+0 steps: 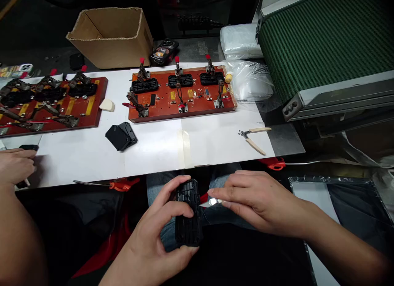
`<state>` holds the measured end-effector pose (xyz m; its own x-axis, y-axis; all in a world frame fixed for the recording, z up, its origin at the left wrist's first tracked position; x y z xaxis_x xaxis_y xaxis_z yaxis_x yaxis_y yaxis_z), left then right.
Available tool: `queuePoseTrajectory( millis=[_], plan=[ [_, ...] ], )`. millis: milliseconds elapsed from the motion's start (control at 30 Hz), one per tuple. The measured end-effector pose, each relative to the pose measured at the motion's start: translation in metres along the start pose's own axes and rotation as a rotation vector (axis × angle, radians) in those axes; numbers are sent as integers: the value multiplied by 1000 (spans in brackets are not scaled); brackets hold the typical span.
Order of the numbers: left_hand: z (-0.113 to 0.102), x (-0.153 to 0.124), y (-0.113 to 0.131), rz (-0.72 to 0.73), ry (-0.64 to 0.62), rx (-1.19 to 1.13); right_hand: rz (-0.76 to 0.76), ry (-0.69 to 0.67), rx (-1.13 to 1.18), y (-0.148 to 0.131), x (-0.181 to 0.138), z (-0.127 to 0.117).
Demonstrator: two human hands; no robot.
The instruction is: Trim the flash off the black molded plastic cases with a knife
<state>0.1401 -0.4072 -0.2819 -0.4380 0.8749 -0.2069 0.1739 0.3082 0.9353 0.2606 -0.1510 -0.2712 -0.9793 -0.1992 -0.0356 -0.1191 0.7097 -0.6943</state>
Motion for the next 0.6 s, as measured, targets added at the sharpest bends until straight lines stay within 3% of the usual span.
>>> queuePoseTrajectory(
  millis=[600],
  plan=[
    [-2,1,3,42,-23,46,21,-15,-31,-1,0,-4]
  ],
)
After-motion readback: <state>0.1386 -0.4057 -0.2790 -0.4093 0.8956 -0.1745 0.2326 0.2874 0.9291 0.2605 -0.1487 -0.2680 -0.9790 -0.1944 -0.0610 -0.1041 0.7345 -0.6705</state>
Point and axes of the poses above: each hand's wrist, its own x-axis towards the middle knuckle, its own z-axis out of the palm, y = z × x, the point moved 2 cm from there along x, towards the middle knuckle, and after that the axes turned 7 degrees about -x, right-handed, at the moved point
